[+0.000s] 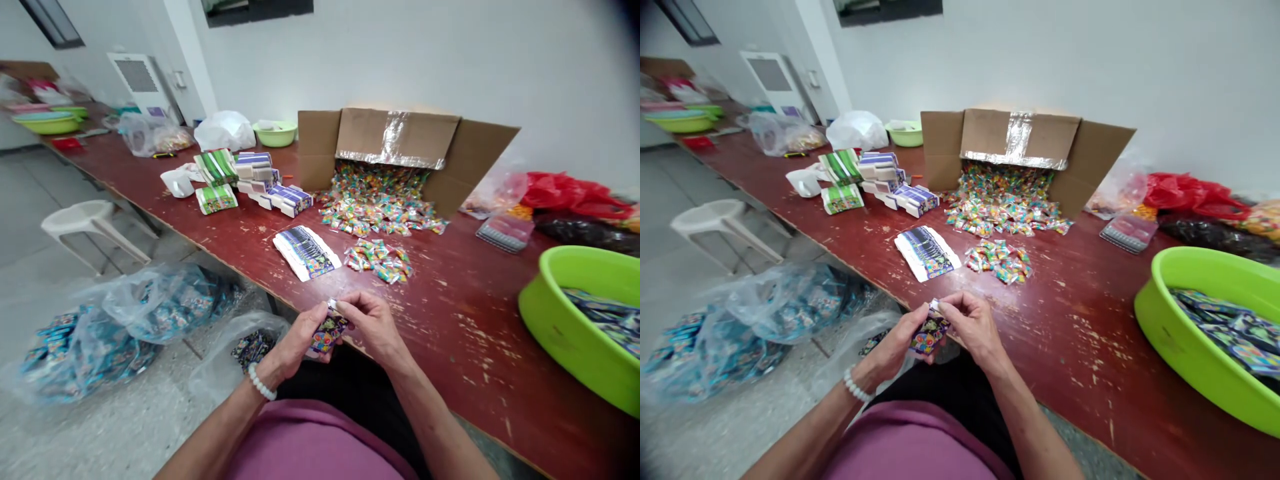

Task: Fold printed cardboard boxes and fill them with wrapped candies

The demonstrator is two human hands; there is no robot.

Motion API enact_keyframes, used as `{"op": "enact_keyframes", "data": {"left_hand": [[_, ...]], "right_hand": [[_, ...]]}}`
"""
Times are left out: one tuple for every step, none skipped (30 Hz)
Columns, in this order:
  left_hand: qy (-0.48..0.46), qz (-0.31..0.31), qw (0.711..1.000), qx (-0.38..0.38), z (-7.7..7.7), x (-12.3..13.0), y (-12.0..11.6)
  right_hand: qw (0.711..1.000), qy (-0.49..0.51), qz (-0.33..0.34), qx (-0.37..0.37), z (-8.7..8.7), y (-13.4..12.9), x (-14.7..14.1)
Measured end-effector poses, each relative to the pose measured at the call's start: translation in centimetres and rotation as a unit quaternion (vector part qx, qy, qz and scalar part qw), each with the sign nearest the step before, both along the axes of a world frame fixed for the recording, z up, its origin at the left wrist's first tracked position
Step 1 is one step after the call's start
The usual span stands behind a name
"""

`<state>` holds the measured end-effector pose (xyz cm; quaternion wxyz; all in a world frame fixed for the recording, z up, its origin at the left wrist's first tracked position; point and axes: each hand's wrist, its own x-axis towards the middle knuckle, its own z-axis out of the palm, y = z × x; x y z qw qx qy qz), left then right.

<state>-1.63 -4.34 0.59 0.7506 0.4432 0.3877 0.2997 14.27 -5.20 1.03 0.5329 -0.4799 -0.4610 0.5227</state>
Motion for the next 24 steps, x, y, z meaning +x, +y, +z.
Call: {"op": "enact_keyframes", "data": {"left_hand": [[-0.005, 0.0, 1.0, -0.003, -0.1, 0.0, 0.0], [-0.011, 0.003, 1.0, -0.009, -0.2, 0.0, 0.0], [-0.021, 0.007, 1.0, -0.017, -0.3, 0.0, -0.1], [-0.032, 0.014, 0.999, -0.027, -0.3, 0.1, -0.2], [-0.043, 0.02, 0.998, -0.039, -0.2, 0.2, -0.3], [-0.051, 0.024, 0.997, -0.051, -0.2, 0.3, -0.4], [-0.056, 0.027, 0.996, -0.061, -0.2, 0.4, -0.5], [-0.058, 0.026, 0.996, -0.068, -0.2, 0.5, -0.5], [-0.059, 0.02, 0.995, -0.072, -0.3, 0.6, -0.5], [-0.06, 0.008, 0.996, -0.073, -0.4, 0.7, -0.4], [-0.065, -0.005, 0.995, -0.072, -0.6, 0.8, -0.3], [-0.075, -0.014, 0.994, -0.074, -0.8, 0.9, -0.1], [-0.087, -0.02, 0.993, -0.079, -1.0, 1.0, 0.1], [-0.096, -0.021, 0.992, -0.085, -1.2, 1.1, 0.2], [-0.1, -0.016, 0.991, -0.088, -1.4, 1.2, 0.3], [-0.098, -0.013, 0.991, -0.089, -1.7, 1.2, 0.3], [-0.091, -0.015, 0.992, -0.09, -2.0, 1.1, 0.2], [-0.08, -0.025, 0.992, -0.09, -2.4, 1.0, 0.0], [-0.068, -0.038, 0.993, -0.093, -2.9, 0.7, -0.3], [-0.053, -0.052, 0.992, -0.097, -3.4, 0.3, -0.6], [-0.035, -0.063, 0.992, -0.099, -4.0, -0.2, -0.9], [-0.013, -0.071, 0.993, -0.093, -4.6, -0.8, -1.1], [0.015, -0.077, 0.994, -0.08, -5.2, -1.6, -1.2], [0.047, -0.086, 0.993, -0.061, -5.7, -2.4, -1.1]], "right_hand": [[1.0, -0.012, 0.003, 0.008, -0.1, -0.1, 0.1], [1.0, -0.024, 0.012, 0.016, -0.2, -0.2, 0.2], [0.999, -0.034, 0.026, 0.026, -0.4, -0.4, 0.3], [0.997, -0.046, 0.04, 0.042, -0.6, -0.7, 0.3], [0.995, -0.062, 0.048, 0.065, -0.8, -0.9, 0.2], [0.991, -0.083, 0.048, 0.091, -1.0, -1.2, 0.1], [0.986, -0.108, 0.039, 0.12, -1.2, -1.5, 0.0], [0.979, -0.138, 0.022, 0.148, -1.4, -1.6, -0.1], [0.97, -0.17, 0.004, 0.171, -1.6, -1.7, -0.2], [0.962, -0.197, -0.004, 0.187, -1.7, -1.5, 0.0], [0.957, -0.216, -0.003, 0.195, -1.9, -1.2, 0.4], [0.953, -0.229, 0.002, 0.196, -2.0, -0.7, 1.0], [0.952, -0.241, 0.003, 0.19, -2.1, 0.0, 2.0], [0.951, -0.254, -0.007, 0.177, -2.3, 0.8, 3.2], [0.948, -0.276, -0.034, 0.157, -2.6, 1.8, 4.5], [0.936, -0.316, -0.08, 0.134, -3.0, 2.9, 6.0], [0.912, -0.372, -0.136, 0.105, -3.4, 4.0, 7.4], [0.88, -0.433, -0.183, 0.065, -3.9, 5.0, 8.8], [0.847, -0.488, -0.208, 0.019, -4.5, 5.9, 9.9], [0.819, -0.53, -0.217, -0.023, -5.0, 6.6, 10.9], [0.801, -0.556, -0.217, -0.053, -5.6, 7.1, 11.6], [0.79, -0.571, -0.21, -0.074, -6.1, 7.4, 12.2], [0.787, -0.576, -0.203, -0.084, -6.5, 7.6, 12.5], [0.792, -0.571, -0.199, -0.082, -6.9, 7.6, 12.8]]}}
